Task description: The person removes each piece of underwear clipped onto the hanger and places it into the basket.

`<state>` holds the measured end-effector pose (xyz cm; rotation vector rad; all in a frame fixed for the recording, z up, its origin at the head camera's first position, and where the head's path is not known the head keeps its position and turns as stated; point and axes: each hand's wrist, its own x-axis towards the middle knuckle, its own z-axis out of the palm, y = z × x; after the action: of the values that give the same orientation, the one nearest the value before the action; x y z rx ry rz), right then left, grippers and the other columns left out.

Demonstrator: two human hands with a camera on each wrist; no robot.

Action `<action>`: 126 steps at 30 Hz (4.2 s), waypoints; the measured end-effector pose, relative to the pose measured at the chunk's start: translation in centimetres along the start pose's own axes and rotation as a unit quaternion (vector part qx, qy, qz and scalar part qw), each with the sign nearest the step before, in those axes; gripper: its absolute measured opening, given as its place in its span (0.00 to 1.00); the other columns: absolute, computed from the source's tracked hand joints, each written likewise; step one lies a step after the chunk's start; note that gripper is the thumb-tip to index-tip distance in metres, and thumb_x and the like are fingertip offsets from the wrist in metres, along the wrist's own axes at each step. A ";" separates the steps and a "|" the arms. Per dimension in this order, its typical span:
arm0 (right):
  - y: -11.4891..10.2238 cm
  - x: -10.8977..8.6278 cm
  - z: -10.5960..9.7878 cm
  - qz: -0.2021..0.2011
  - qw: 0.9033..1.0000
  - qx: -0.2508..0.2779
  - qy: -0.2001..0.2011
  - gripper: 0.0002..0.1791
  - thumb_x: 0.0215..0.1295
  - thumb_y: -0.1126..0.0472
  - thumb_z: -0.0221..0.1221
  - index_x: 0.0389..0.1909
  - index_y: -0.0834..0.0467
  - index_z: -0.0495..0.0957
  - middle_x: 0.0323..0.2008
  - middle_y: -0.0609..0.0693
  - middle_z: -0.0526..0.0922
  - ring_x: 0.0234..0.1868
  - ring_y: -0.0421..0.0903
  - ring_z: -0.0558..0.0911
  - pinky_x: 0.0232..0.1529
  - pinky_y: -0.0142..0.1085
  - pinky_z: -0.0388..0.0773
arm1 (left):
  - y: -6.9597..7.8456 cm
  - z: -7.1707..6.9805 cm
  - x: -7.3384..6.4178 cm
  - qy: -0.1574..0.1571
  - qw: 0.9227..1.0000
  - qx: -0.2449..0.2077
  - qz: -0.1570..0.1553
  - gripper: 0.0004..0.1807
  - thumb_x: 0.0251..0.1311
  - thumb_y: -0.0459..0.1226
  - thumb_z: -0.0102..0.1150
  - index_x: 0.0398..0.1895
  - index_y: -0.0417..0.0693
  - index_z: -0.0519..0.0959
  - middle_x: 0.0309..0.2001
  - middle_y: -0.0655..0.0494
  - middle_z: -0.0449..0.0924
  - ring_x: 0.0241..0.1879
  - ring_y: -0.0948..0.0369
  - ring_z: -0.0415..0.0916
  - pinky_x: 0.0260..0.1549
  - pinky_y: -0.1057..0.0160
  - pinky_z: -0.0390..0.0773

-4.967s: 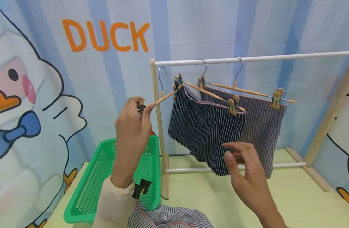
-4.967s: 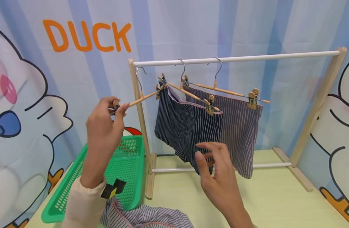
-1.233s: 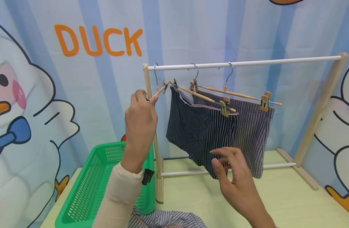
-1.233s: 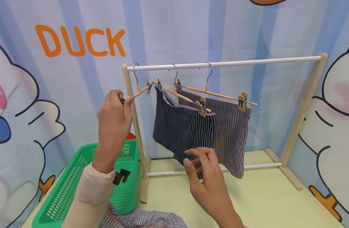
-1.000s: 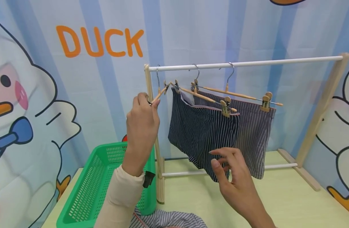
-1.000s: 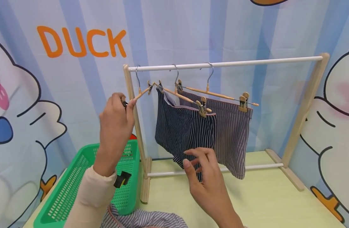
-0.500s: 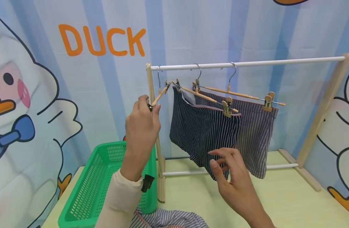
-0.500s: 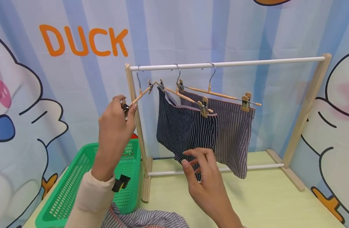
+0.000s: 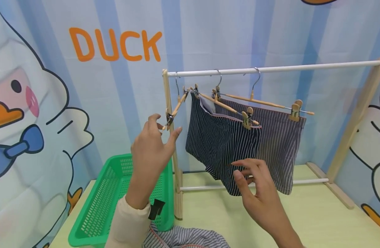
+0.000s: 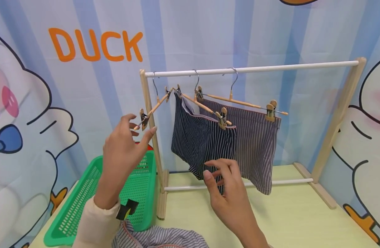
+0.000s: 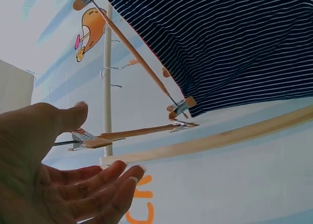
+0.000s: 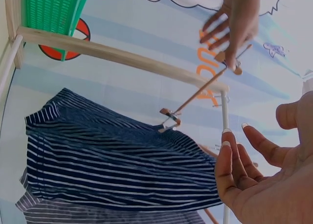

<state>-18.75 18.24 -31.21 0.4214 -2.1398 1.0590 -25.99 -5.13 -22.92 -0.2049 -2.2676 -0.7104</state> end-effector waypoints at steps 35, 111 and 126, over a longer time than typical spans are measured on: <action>1.0 -0.3 0.4 0.035 0.999 -0.014 -0.028 0.10 0.75 0.57 0.54 0.52 0.50 0.79 0.50 0.47 0.74 0.43 0.34 0.75 0.44 0.31 0.78 | -3.6 1.9 -6.1 -0.143 0.988 -0.002 0.057 0.40 0.64 0.57 0.60 0.69 0.40 0.66 0.59 0.45 0.78 0.52 0.50 0.81 0.48 0.48 0.82; 1.6 -0.4 0.9 0.034 0.997 -0.021 -0.059 0.11 0.76 0.57 0.54 0.53 0.49 0.78 0.53 0.48 0.73 0.45 0.38 0.78 0.42 0.31 0.79 | -9.1 1.5 -8.8 -0.466 0.869 0.113 -0.127 0.34 0.68 0.52 0.57 0.68 0.38 0.70 0.67 0.32 0.68 0.68 0.31 0.62 0.58 0.26 0.65; 1.6 -0.4 1.2 0.029 0.998 -0.016 -0.061 0.10 0.75 0.58 0.54 0.52 0.47 0.79 0.52 0.47 0.73 0.44 0.36 0.77 0.40 0.31 0.78 | -8.3 1.4 -8.8 -0.494 0.858 0.074 -0.117 0.33 0.64 0.52 0.61 0.61 0.33 0.75 0.54 0.42 0.81 0.59 0.42 0.76 0.57 0.40 0.76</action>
<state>-19.85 18.28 -32.85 0.4213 -2.2867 1.0545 -23.43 -10.79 -33.40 -0.2594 -3.3704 -0.6119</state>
